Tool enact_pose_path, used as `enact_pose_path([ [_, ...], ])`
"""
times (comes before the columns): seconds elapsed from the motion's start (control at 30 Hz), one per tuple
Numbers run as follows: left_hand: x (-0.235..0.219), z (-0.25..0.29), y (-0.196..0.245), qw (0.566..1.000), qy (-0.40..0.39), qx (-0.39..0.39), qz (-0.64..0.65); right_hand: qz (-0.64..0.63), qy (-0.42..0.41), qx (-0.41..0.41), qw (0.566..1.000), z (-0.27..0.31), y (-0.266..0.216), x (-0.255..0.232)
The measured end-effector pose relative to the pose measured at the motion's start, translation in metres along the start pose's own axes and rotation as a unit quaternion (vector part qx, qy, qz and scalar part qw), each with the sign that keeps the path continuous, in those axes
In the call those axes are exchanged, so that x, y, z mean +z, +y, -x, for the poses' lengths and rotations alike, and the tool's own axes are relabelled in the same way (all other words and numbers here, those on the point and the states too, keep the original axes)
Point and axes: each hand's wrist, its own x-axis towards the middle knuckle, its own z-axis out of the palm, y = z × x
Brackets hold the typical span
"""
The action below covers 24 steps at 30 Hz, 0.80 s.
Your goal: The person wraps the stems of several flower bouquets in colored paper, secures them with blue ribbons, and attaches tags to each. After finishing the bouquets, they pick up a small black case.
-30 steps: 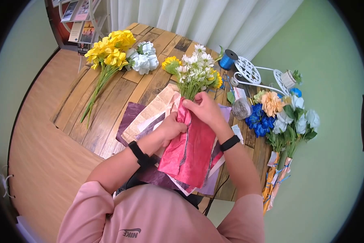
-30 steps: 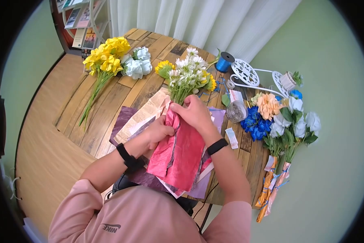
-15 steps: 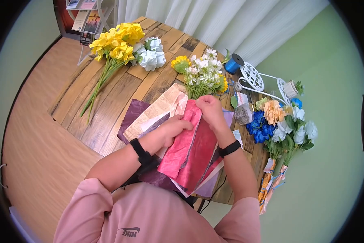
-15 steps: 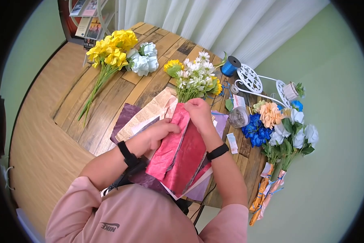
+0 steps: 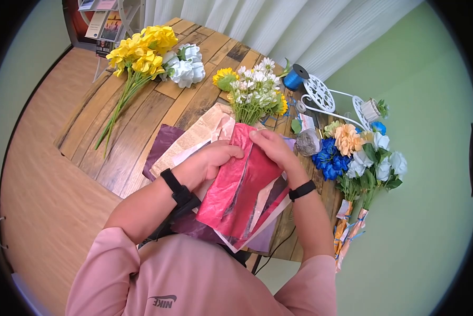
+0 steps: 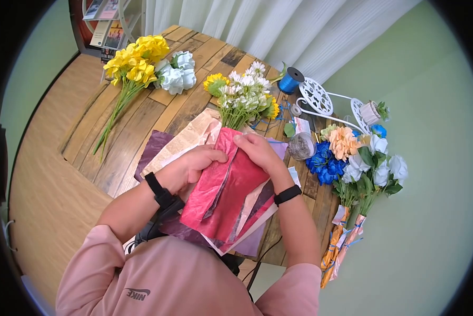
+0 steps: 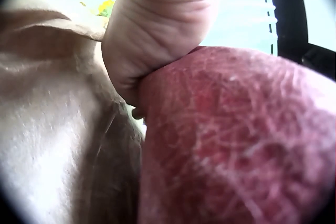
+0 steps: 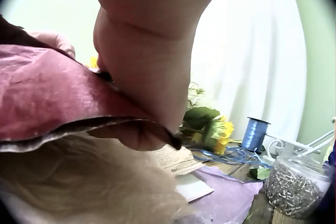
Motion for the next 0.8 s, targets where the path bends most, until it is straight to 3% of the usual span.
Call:
enact_pose_path([
  [0.03, 0.001, 0.001, 0.001, 1.0, -0.007, 0.011, -0.009, 0.0, 0.0, 0.0, 1.0, 0.003, -0.002, -0.007],
  [0.1, 0.001, 0.0, -0.001, 1.0, -0.013, 0.022, -0.018, 0.223, -0.103, 0.021, 0.969, 0.013, -0.015, -0.026],
  [0.13, -0.001, -0.002, -0.004, 0.992, 0.042, 0.054, -0.108, 0.222, -0.103, 0.021, 0.969, 0.017, -0.02, -0.038],
  [0.17, -0.003, -0.005, -0.008, 0.972, 0.097, 0.085, -0.197, 0.099, -0.128, 0.038, 0.986, 0.023, -0.024, -0.051],
  [0.2, -0.007, -0.009, -0.013, 0.972, 0.098, 0.083, -0.198, -0.026, -0.151, 0.055, 0.987, 0.027, -0.027, -0.057],
  [0.23, -0.008, -0.013, -0.016, 0.965, 0.109, 0.093, -0.219, -0.028, -0.151, 0.055, 0.987, 0.03, -0.028, -0.059],
  [0.3, -0.011, -0.019, -0.023, 0.958, 0.119, 0.104, -0.24, -0.25, -0.114, 0.06, 0.96, 0.034, -0.033, -0.062],
  [0.4, -0.005, -0.02, -0.031, 0.928, 0.128, 0.164, -0.31, -0.324, -0.083, 0.029, 0.942, 0.031, -0.039, -0.031],
  [0.5, -0.008, -0.018, -0.035, 0.945, 0.13, 0.179, -0.24, -0.402, -0.074, -0.002, 0.913, 0.025, -0.045, 0.012],
  [0.57, -0.01, -0.007, -0.025, 0.996, -0.026, 0.084, -0.011, -0.404, -0.045, -0.005, 0.914, 0.032, -0.062, 0.033],
  [0.6, -0.005, -0.004, -0.023, 0.997, 0.011, 0.069, -0.016, -0.406, -0.035, -0.016, 0.913, 0.033, -0.064, 0.036],
  [0.7, 0.012, 0.007, -0.009, 0.997, 0.025, 0.066, 0.025, -0.436, 0.006, -0.061, 0.898, 0.026, -0.033, 0.019],
  [0.73, 0.003, 0.01, -0.006, 0.998, -0.013, 0.001, 0.068, -0.434, 0.006, -0.06, 0.899, 0.022, -0.019, 0.016],
  [0.8, 0.02, 0.014, -0.003, 0.996, 0.028, 0.009, 0.088, -0.413, -0.039, -0.011, 0.91, 0.016, 0.002, 0.01],
])
